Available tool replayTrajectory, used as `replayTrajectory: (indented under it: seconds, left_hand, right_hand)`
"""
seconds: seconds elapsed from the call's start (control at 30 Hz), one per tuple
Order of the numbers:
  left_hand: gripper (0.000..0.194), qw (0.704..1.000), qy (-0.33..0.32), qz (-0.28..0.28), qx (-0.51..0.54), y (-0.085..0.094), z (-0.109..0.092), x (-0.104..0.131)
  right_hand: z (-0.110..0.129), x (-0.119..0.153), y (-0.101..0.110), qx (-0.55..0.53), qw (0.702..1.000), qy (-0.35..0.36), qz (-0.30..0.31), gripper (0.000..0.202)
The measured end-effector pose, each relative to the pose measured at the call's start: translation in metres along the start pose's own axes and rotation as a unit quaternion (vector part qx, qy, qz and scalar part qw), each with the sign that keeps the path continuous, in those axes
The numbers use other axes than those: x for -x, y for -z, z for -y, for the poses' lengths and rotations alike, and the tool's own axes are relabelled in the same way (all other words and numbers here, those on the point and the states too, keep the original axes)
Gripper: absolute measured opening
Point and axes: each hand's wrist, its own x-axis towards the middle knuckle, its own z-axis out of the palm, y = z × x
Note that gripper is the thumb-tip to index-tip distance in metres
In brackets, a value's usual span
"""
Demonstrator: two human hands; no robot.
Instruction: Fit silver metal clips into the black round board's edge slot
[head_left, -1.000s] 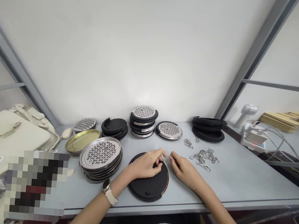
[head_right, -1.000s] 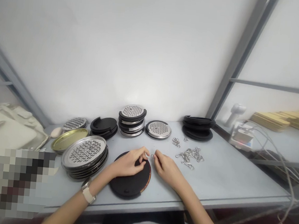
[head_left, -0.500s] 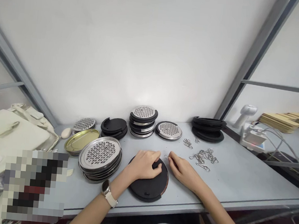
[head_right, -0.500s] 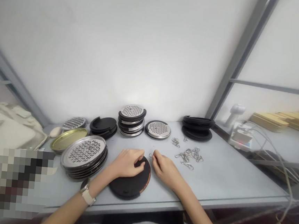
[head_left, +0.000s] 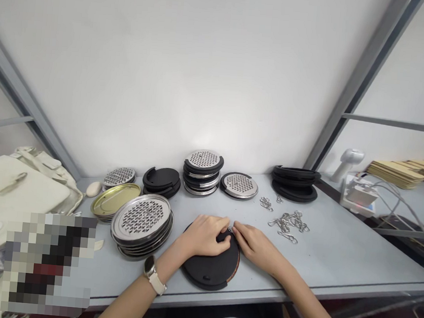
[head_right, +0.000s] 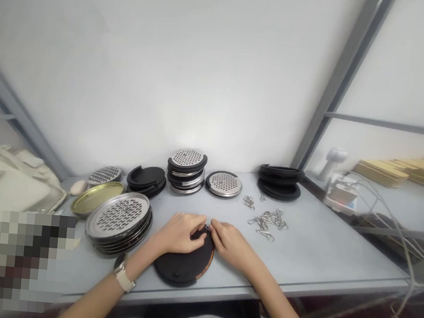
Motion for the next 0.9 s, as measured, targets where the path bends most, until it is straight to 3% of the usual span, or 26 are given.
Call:
replayTrajectory:
  seconds: [0.33, 0.7, 0.9]
  left_hand:
    - [0.014, 1.0, 0.009, 0.01, 0.0, 0.0035, -0.0026, 0.0005]
    - [0.032, 0.999, 0.033, 0.025, -0.011, 0.0039, -0.0038, 0.0004]
    - [0.019, 0.999, 0.021, 0.035, -0.032, 0.0055, -0.0043, -0.0001]
  right_hand:
    - [0.0011, -0.0012, 0.0007, -0.009, 1.0, -0.005, 0.003, 0.021]
    - [0.001, 0.0012, 0.0025, -0.014, 1.0, -0.009, 0.004, 0.02]
    - [0.0003, 0.0002, 0.0003, -0.019, 1.0, 0.002, 0.002, 0.021]
